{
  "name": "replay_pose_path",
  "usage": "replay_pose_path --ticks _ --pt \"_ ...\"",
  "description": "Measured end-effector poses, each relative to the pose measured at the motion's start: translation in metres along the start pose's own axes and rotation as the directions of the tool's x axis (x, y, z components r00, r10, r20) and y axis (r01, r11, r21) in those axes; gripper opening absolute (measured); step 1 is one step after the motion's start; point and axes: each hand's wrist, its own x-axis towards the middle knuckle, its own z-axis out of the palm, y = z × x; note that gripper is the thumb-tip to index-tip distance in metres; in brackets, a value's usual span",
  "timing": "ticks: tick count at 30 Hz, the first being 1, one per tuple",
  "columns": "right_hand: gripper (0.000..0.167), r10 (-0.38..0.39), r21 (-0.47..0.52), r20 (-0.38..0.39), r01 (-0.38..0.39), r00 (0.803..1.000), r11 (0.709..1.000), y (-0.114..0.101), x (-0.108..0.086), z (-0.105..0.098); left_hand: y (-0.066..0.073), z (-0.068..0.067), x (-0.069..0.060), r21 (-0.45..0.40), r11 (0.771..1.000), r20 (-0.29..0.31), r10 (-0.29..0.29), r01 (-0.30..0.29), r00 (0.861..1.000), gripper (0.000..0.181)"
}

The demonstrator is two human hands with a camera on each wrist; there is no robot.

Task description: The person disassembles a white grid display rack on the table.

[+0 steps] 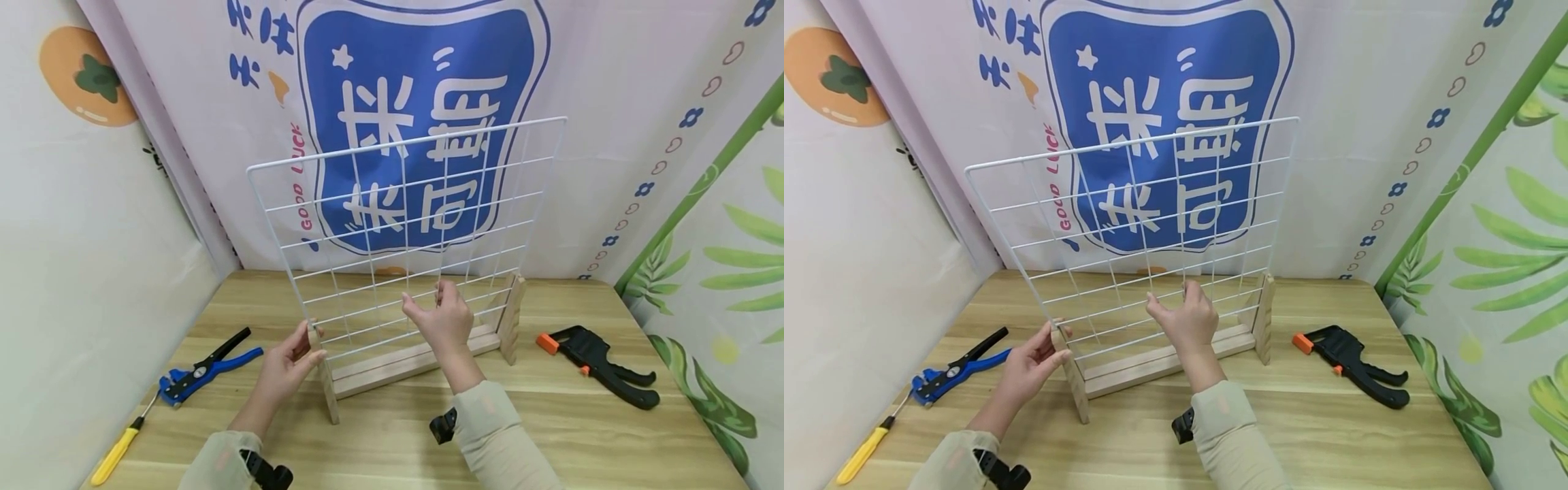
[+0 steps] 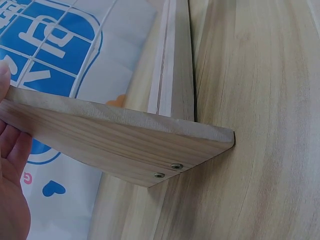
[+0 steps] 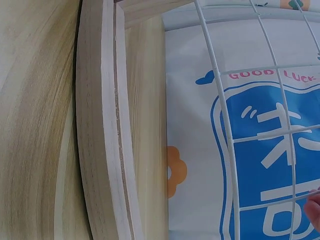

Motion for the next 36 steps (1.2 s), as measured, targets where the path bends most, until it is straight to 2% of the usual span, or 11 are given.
replay_pose_path --ticks 11,23,36 --pt "0.051 0.007 -0.006 -0.033 -0.007 0.999 1.0 -0.004 0.005 -0.001 0.001 0.0 -0.002 0.008 0.998 -0.003 -0.058 0.058 0.998 0.062" --pt "0.049 -0.023 -0.008 -0.065 0.022 0.998 1.0 -0.005 0.013 -0.001 0.001 0.002 0.0 -0.001 1.0 -0.02 0.013 -0.013 1.0 0.06" --pt "0.049 -0.041 -0.017 -0.074 0.04 0.996 0.999 -0.005 0.017 0.0 0.002 0.001 0.0 0.006 0.999 -0.02 -0.044 0.044 0.999 0.061"
